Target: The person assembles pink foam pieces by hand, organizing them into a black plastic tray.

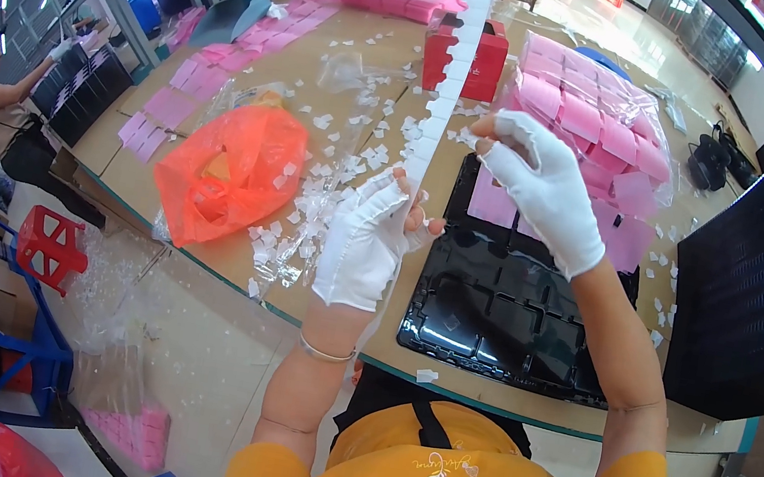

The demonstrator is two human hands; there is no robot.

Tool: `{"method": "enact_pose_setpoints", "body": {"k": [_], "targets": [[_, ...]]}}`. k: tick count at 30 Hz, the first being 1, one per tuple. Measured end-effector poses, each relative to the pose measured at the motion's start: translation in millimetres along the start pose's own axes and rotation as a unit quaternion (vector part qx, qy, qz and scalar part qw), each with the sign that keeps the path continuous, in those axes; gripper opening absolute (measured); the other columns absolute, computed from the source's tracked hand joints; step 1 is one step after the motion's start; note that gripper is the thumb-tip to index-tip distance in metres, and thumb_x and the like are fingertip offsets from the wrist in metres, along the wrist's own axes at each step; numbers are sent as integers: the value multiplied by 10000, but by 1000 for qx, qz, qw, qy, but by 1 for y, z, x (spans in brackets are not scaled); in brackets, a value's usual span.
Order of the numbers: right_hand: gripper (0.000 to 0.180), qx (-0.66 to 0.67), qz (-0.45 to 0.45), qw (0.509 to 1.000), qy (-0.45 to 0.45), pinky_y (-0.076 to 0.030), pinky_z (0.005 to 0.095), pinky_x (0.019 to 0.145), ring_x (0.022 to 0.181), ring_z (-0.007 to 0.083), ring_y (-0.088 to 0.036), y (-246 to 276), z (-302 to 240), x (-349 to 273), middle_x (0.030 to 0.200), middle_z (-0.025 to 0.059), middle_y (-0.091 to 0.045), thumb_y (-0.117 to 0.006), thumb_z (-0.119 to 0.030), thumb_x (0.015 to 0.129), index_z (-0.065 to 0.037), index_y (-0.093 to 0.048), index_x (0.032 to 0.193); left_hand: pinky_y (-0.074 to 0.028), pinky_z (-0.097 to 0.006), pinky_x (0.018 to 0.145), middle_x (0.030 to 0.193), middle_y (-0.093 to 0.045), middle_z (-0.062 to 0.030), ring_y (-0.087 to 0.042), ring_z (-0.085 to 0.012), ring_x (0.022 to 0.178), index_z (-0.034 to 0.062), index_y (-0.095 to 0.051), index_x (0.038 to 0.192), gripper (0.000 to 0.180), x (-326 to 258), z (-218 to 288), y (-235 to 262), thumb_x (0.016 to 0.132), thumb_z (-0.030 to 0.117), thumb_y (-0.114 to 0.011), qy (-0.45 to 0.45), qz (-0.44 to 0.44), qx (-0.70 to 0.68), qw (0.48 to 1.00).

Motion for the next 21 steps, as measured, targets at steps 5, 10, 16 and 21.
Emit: {"method": "enact_pose_setpoints", "body": {"k": [5, 10, 16, 21], "targets": [[369, 177, -163, 942, -232, -444, 208, 613, 737, 58, -554, -3, 55, -7, 932, -8, -639, -643, -263, 973, -90, -647, 1299, -527, -372, 702, 920, -583, -36, -507, -109, 645, 20, -585, 1201, 247, -3, -14, -18, 1007, 172, -601, 189, -132, -144, 962], [338, 274, -227, 916, -183, -431, 217, 625, 726, 72, -537, -13, 55, -5, 934, 0, -660, -682, -252, 954, -44, -663, 1220, -462, -346, 687, 856, -491, 3, -410, -86, 592, 18, -579, 1162, 220, -6, -23, -19, 1035, 192, -533, 253, -113, -150, 949], [210, 298, -216, 911, -185, -428, 223, 637, 718, 76, -529, -10, 60, -5, 904, 19, -673, -742, -200, 898, -38, -698, 1024, -440, -334, 632, 801, -484, 16, -422, -84, 564, 60, -606, 1089, 203, -5, -23, -25, 1025, 250, -583, 261, -98, -101, 955], [165, 268, -192, 925, -188, -422, 225, 632, 680, 87, -514, -4, 53, -11, 795, -1, -627, -738, -195, 885, -45, -707, 946, -434, -324, 631, 770, -460, 26, -410, -75, 551, 55, -606, 1074, 255, -4, -24, -24, 1017, 304, -603, 249, -102, -60, 961]]}}
Point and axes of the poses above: each hand's wrist, its own x-axis towards the middle knuckle, its own y-axis out of the back of the hand, z = x × y, the point moved 4 cm from there along x, towards the middle knuckle
